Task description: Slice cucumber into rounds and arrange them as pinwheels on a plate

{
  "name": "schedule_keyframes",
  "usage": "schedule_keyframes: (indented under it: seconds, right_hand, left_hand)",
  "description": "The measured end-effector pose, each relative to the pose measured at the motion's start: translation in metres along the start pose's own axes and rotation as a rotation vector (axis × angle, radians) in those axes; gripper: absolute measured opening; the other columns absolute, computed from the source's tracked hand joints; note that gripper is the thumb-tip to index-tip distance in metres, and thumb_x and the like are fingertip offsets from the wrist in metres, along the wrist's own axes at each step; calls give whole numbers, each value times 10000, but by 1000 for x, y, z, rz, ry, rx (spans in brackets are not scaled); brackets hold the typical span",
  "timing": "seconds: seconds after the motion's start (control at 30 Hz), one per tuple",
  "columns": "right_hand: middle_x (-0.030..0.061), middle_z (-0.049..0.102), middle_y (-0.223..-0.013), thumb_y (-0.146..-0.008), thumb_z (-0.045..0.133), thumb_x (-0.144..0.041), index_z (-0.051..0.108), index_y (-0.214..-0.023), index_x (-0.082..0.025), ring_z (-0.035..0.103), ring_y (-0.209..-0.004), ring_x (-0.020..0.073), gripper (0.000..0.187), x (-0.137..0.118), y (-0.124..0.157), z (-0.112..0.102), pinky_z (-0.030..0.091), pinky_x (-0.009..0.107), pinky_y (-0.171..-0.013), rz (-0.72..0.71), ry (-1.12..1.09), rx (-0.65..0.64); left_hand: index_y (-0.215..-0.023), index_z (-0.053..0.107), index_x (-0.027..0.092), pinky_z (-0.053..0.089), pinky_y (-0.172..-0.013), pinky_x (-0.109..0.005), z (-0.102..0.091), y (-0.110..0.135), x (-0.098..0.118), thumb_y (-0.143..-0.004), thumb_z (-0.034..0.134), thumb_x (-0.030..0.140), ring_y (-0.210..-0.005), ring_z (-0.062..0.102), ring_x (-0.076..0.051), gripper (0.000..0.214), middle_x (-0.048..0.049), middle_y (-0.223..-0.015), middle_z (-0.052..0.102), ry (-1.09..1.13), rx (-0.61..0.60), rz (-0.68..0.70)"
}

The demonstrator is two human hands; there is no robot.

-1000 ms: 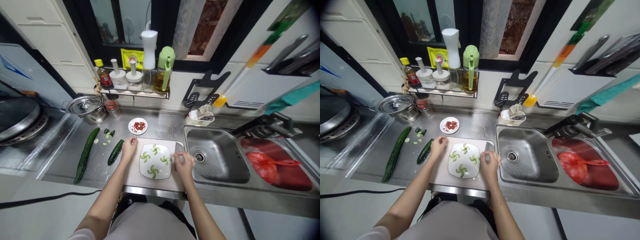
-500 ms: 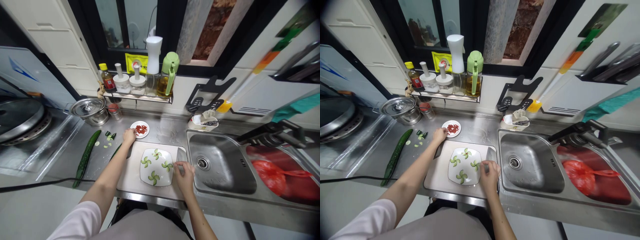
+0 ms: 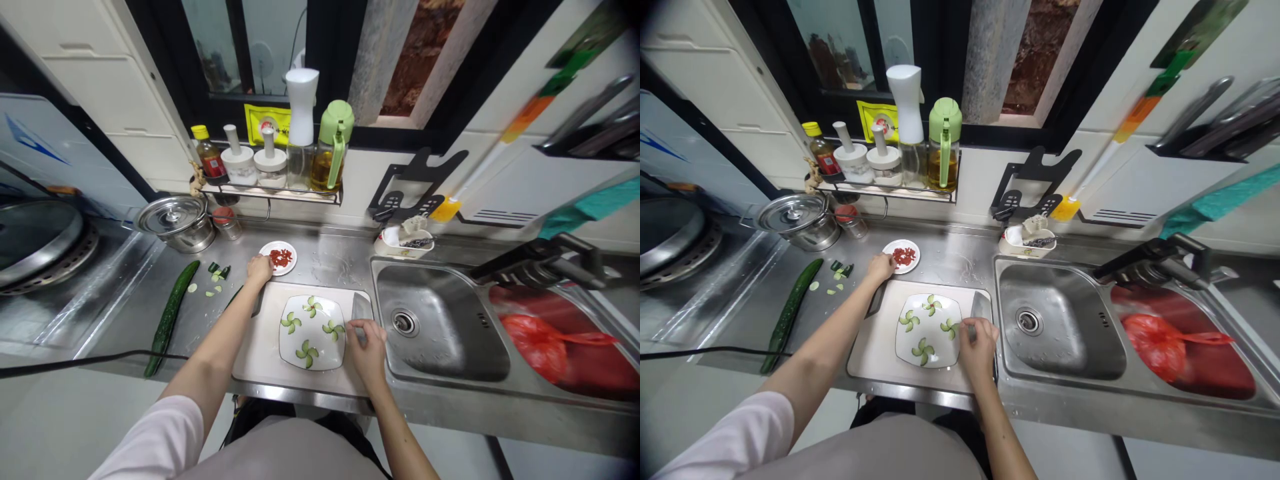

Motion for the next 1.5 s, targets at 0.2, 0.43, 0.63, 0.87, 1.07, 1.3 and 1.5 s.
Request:
schedule_keyframes:
  seconds: [0.2,0.43,0.63,0.87,1.07,1.3,1.5]
  right_hand:
    - [46,667,-809,-886,477,-453,626,-763,-225,574,-848,219,299,-2,2,1,372,371,-850,-6,-2,-5]
    - [44,664,-824,-889,482,-443,628,-780,-221,559,-844,213,287,-5,6,3,391,358,-812,-6,-14,-23]
    - [55,662,-845,-899,508,-433,660,-831,-220,562,-880,219,270,-19,7,6,422,354,-804,-67,-52,-108]
    - [59,634,-916,-930,518,-354,670,-908,-242,553,-944,223,190,-41,21,13,450,371,-843,-239,-124,-296]
    - [55,629,-922,-929,535,-320,648,-911,-240,552,-927,222,140,-40,27,11,445,375,-838,-255,-120,-273]
    - [53,612,-906,-933,528,-312,643,-875,-234,537,-944,221,151,-39,26,10,431,367,-845,-268,-115,-299]
    - [53,620,-877,-924,525,-294,641,-846,-230,533,-926,218,154,-37,25,10,423,345,-822,-267,-117,-310]
  left_hand:
    - [-844,673,185,472,-808,-265,-4,6,-14,-787,575,184,-880,663,-188,113,-67,-875,731,488,120,-127]
    - [-905,645,144,510,-731,-240,4,57,6,-747,638,267,-741,660,-137,201,-30,-748,693,1001,125,-142]
    - [-862,627,165,488,-689,-241,34,159,60,-666,760,366,-674,621,-112,310,2,-707,651,1293,-250,60]
    - [-812,633,160,431,-621,-215,42,222,82,-593,838,399,-623,570,-92,384,23,-660,608,1449,-468,33]
    - [-795,636,148,406,-603,-202,44,226,83,-573,860,372,-597,566,-81,387,23,-653,607,1468,-502,18]
    - [-795,624,146,400,-596,-202,42,229,87,-571,858,380,-596,566,-85,400,17,-650,619,1459,-540,40]
    - [-833,629,149,414,-596,-209,45,228,87,-597,836,406,-584,557,-85,406,11,-659,631,1396,-578,90]
Point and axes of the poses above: each hand's wrist, its own y-axis away from the middle knuckle, its own z-axis out of the palm, x = y × z, the point moved 6 cm from there along -y, towards the middle knuckle
